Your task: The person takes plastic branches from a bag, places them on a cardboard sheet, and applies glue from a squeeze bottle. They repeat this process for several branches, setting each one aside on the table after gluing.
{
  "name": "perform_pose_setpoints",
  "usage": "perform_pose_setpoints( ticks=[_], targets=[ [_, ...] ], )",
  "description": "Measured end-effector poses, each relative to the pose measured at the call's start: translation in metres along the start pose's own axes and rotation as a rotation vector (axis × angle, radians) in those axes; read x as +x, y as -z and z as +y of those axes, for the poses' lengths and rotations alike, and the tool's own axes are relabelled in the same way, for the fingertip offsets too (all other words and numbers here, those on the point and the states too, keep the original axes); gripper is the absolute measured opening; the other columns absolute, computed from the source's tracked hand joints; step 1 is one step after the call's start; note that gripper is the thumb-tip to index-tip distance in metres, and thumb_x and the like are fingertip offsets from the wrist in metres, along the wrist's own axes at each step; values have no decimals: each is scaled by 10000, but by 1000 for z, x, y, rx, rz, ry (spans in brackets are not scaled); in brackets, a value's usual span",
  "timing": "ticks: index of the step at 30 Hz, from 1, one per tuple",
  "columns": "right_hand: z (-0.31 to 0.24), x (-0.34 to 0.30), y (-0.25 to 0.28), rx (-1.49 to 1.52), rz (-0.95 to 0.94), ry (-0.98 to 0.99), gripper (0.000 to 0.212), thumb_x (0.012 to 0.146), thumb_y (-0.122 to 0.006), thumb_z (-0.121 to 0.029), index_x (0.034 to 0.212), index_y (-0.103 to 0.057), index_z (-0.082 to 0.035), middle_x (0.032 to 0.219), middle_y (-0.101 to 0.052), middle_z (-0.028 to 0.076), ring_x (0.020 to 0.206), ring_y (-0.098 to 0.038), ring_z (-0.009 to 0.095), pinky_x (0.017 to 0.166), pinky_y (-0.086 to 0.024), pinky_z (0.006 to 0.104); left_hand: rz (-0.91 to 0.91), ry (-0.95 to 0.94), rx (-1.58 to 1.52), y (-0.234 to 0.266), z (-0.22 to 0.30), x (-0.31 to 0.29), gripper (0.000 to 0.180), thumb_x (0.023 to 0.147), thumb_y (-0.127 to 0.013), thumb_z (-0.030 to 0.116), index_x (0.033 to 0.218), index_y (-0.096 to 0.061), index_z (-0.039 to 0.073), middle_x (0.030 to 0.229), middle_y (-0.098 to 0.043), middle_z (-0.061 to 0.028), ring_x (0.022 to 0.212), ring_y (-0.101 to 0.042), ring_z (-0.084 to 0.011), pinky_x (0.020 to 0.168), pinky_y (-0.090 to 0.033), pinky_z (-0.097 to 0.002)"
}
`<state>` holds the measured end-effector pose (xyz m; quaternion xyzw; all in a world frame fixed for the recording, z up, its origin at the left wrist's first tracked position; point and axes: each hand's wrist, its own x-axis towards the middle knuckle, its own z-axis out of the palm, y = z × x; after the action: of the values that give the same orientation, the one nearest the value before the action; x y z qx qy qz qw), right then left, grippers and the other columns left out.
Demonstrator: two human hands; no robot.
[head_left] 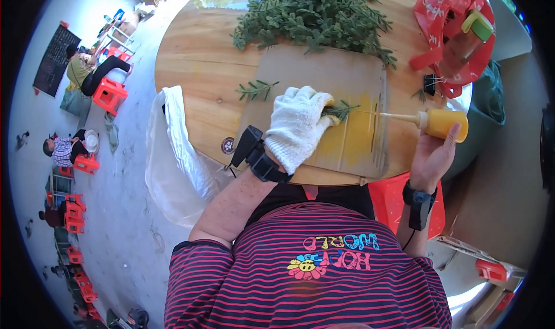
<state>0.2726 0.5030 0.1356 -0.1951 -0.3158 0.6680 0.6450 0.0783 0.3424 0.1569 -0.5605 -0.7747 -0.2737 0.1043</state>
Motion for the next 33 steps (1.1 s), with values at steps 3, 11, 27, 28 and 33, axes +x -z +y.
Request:
perform_pose_setpoints(
  ticks=[3, 11, 27, 28, 33],
  targets=[
    [0, -3, -2, 17, 3, -16, 441, 935, -505, -330, 1239, -435, -19, 1132, -551, 123, 1044, -561, 250, 908, -454, 385, 0, -6, -6, 2, -8, -2, 310, 685, -720, 282, 958, -627, 170, 895, -583, -42, 907, -535, -256, 774, -408, -396],
    [-1, -11, -10, 28, -36, 0, 430, 936, -511, -312, 1233, -438, -10, 1126, -556, 112, 1038, -562, 233, 908, -458, 383, -24, -23, 10, 0, -9, -1, 300, 691, -710, 295, 960, -630, 186, 893, -580, -36, 915, -535, -257, 786, -403, -400],
    [8, -8, -18, 7, -55, 35, 343, 929, -541, -237, 1205, -437, -64, 1095, -536, 49, 1017, -534, 165, 921, -433, 351, -44, -48, 15, -2, -6, 2, 279, 692, -710, 267, 955, -642, 202, 869, -576, -39, 890, -536, -250, 765, -413, -387],
    [8, -6, -16, 5, -50, 37, 340, 928, -542, -238, 1202, -440, -64, 1091, -537, 48, 1014, -536, 165, 919, -434, 350, -41, -51, 21, -2, -6, 2, 279, 692, -711, 264, 955, -643, 202, 868, -576, -40, 887, -537, -250, 762, -414, -384],
    [7, 0, -7, 9, -24, 50, 333, 926, -547, -241, 1190, -455, -60, 1069, -549, 46, 999, -543, 164, 912, -435, 345, -37, -62, 24, -3, -6, 5, 285, 690, -713, 255, 960, -644, 199, 867, -579, -43, 879, -538, -253, 756, -417, -381]
  ],
)
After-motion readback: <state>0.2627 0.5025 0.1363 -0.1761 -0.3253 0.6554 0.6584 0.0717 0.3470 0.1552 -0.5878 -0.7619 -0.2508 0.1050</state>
